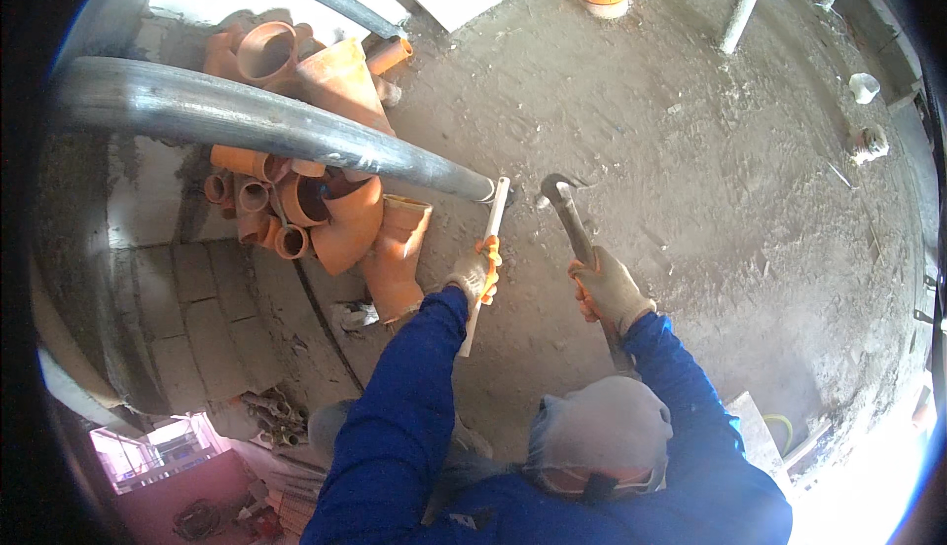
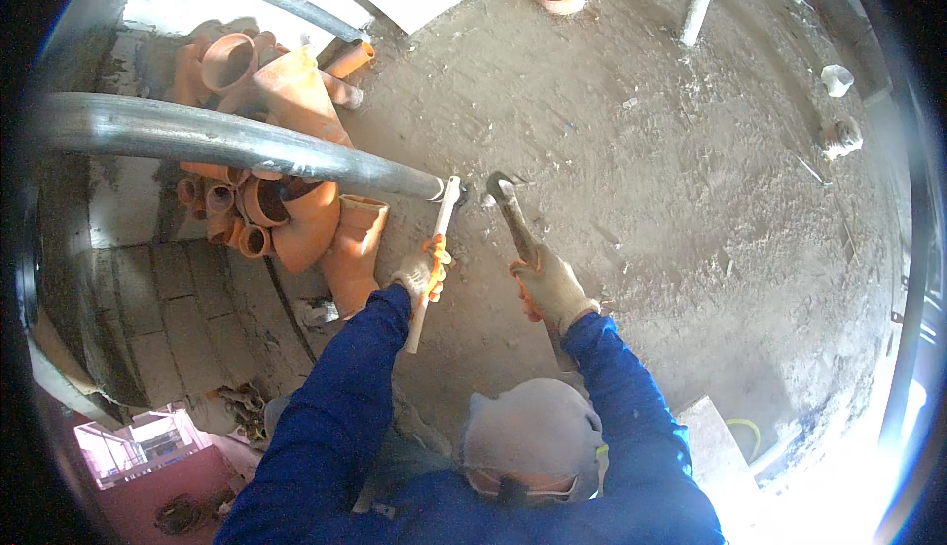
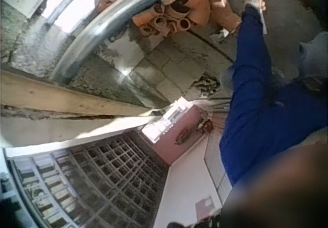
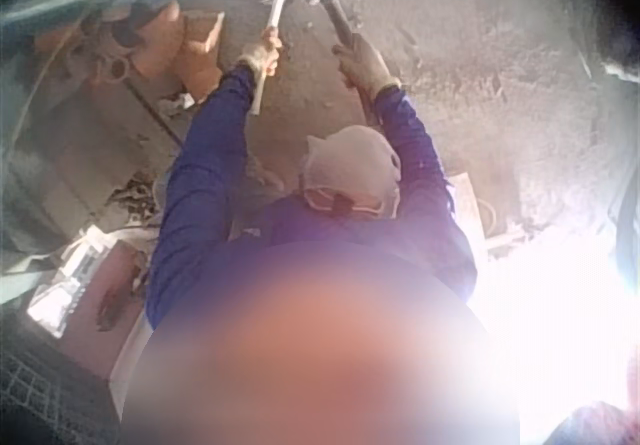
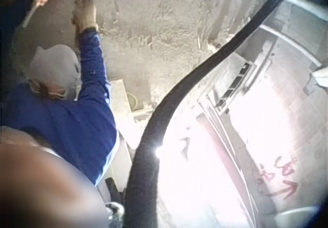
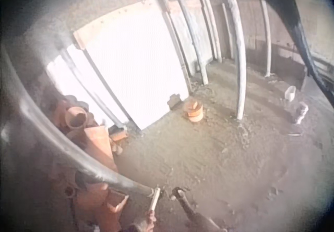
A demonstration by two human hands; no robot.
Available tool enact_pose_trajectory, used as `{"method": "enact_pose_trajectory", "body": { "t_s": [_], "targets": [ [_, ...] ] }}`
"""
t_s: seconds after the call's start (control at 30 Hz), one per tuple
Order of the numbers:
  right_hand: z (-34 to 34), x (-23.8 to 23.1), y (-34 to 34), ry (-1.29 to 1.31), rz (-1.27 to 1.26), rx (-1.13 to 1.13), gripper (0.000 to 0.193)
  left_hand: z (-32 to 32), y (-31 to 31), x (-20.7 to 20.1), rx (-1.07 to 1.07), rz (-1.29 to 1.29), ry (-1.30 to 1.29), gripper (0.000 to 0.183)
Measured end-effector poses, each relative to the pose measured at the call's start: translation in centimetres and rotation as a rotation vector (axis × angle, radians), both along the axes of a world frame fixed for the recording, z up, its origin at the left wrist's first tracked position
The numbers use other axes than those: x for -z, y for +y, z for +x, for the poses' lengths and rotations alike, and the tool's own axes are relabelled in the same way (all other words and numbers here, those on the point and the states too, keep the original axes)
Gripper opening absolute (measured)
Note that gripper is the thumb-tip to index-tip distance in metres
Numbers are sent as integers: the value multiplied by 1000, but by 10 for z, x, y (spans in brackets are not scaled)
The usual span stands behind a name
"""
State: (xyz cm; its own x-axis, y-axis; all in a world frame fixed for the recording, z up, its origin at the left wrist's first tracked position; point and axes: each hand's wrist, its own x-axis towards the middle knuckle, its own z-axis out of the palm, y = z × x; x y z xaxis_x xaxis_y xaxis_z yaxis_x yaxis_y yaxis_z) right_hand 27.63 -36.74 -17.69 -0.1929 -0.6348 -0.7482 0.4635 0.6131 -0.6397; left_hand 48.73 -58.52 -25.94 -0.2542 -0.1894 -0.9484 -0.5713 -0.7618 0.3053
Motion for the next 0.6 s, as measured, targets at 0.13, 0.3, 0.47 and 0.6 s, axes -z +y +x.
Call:
{"method": "enact_pose_trajectory", "body": {
  "t_s": [0.13, 0.3, 0.47, 0.6],
  "targets": [
    [-16, -32, -18, 136, -87, -45, 28, 9, -9, 8, -80, 148, 91, 46],
    [-28, -75, -49, 263, -302, 7, 32, -4, -2, -14, 10, -5, -3, 40],
    [-17, -87, -69, 325, -571, 156, 29, 2, -5, -19, -2, -48, 27, 37],
    [-10, -46, -83, 925, -400, -181, 37, 12, -15, -1, 61, -90, 23, 32]
  ]
}}
